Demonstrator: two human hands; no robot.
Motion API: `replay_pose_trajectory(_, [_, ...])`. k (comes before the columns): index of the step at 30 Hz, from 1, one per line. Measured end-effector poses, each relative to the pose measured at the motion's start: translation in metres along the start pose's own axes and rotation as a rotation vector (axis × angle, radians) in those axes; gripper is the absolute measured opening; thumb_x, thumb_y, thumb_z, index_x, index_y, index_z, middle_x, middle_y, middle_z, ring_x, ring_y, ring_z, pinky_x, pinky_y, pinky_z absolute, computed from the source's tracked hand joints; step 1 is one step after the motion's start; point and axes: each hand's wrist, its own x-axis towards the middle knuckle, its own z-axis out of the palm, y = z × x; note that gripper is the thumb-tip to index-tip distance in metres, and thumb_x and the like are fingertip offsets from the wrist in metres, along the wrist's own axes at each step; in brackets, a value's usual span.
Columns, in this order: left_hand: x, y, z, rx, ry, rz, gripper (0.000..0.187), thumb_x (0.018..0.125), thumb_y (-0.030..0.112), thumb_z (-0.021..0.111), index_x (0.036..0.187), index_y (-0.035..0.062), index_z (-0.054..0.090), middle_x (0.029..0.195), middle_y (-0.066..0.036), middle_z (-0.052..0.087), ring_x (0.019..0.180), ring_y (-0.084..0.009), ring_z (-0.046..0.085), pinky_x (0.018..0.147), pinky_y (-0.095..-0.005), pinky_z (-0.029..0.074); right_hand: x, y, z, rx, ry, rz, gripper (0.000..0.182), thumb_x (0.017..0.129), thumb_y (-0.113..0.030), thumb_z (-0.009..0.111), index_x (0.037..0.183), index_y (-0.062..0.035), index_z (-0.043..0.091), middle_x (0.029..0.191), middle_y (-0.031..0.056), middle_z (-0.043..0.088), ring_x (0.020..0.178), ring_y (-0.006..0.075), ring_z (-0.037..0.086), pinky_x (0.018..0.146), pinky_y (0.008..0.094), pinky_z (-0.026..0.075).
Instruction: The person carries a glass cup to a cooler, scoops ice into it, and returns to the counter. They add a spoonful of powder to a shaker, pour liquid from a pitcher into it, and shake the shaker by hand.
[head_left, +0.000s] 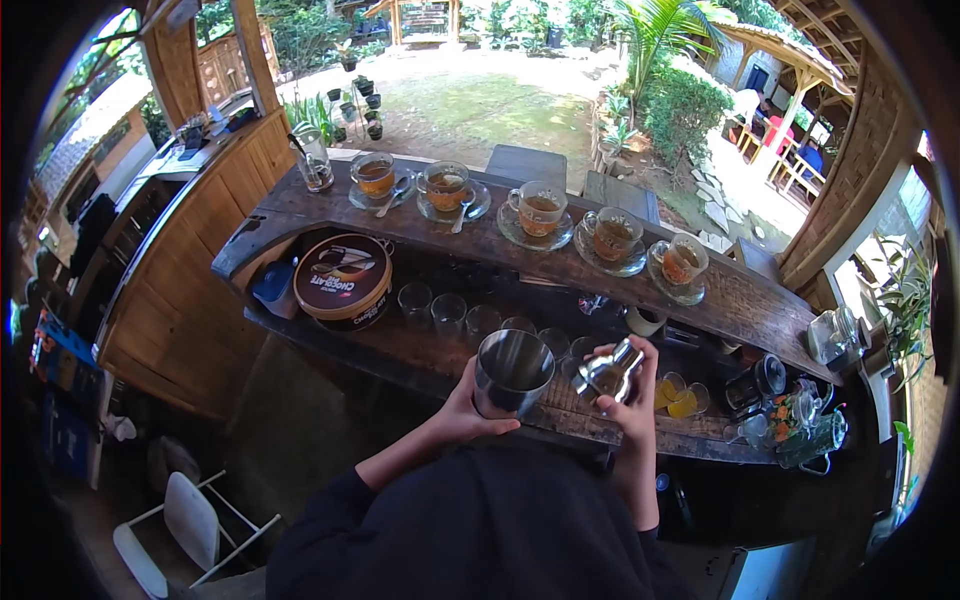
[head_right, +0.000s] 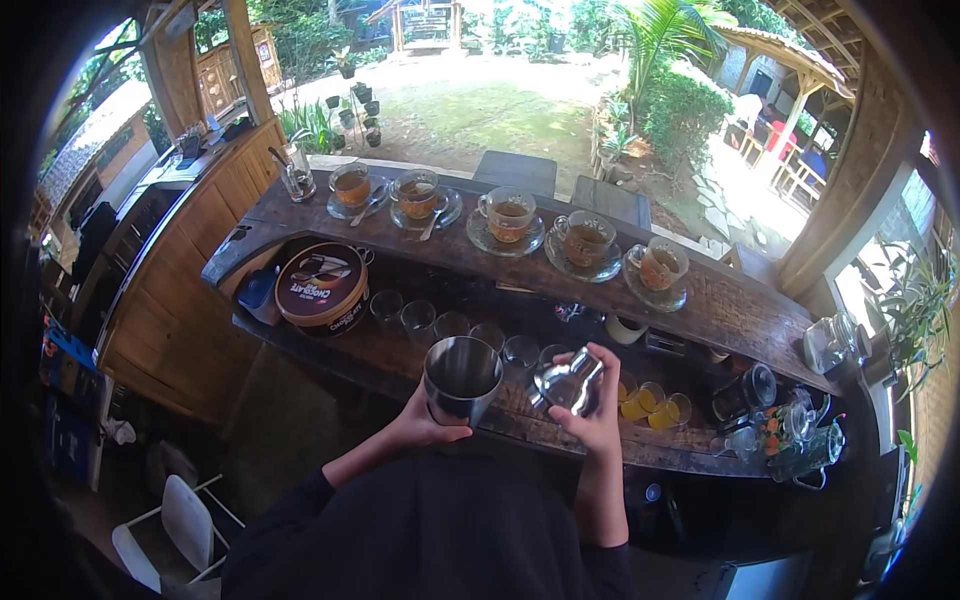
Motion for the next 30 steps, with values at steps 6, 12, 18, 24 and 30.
replay_pose_trajectory(6, [0.014, -0.02, -0.007, 0.518, -0.067, 0.412, 0.088, 0.058, 0.013, 0.083, 0.131, 0.0077, 0.034, 0.128, -0.011, 0.04, 0.123, -0.026, 0.036, 0.102, -0.0375, 0.03, -0.058, 0.049, -0.016, -0.133, 0.042, 0.197, 0.087, 0.06, -0.008, 0.083, 0.126, -0.0077, 0.026, 0.116, 0.0119, 0.045, 0.104, 0.0197, 0.05, 0.089, 0.0351, 0.045])
replay_pose_trajectory(12, [0.018, -0.047, 0.0, 0.677, -0.042, 0.409, 0.093, 0.051, 0.016, 0.084, 0.131, 0.0122, 0.038, 0.124, -0.011, 0.043, 0.12, -0.0286, 0.037, 0.1, -0.0399, 0.031, -0.082, 0.094, -0.034, -0.742, 0.092, -0.008, 0.079, 0.056, -0.015, 0.085, 0.118, -0.0087, 0.037, 0.116, 0.013, 0.05, 0.107, 0.0273, 0.048, 0.091, 0.0395, 0.039])
replay_pose_trajectory(18, [0.02, -0.083, 0.004, 0.703, -0.029, 0.282, 0.086, 0.054, 0.018, 0.085, 0.127, 0.0069, 0.041, 0.127, -0.008, 0.046, 0.12, -0.0272, 0.041, 0.099, -0.0372, 0.034, -0.075, 0.09, -0.029, -0.955, 0.08, -0.095, 0.078, 0.053, -0.016, 0.085, 0.115, -0.0131, 0.038, 0.117, 0.0115, 0.051, 0.11, 0.0327, 0.045, 0.091, 0.0445, 0.035])
replay_pose_trajectory(24, [0.029, -0.095, 0.014, 0.572, 0.026, 0.111, 0.085, 0.057, 0.021, 0.085, 0.127, 0.0047, 0.04, 0.126, -0.012, 0.047, 0.12, -0.0268, 0.043, 0.099, -0.0367, 0.033, -0.077, 0.097, -0.03, -1.013, 0.145, -0.183, 0.08, 0.055, -0.018, 0.084, 0.118, -0.0144, 0.036, 0.119, 0.0133, 0.048, 0.109, 0.0347, 0.046, 0.09, 0.0458, 0.036])
replay_pose_trajectory(30, [0.037, -0.09, 0.018, 0.494, 0.03, 0.134, 0.09, 0.059, 0.019, 0.084, 0.132, 0.002, 0.033, 0.127, -0.014, 0.045, 0.123, -0.025, 0.041, 0.1, -0.0361, 0.032, -0.081, 0.105, -0.031, -1.075, 0.136, -0.165, 0.086, 0.055, -0.02, 0.085, 0.123, -0.0146, 0.033, 0.118, 0.0159, 0.047, 0.108, 0.0359, 0.047, 0.086, 0.0455, 0.038])
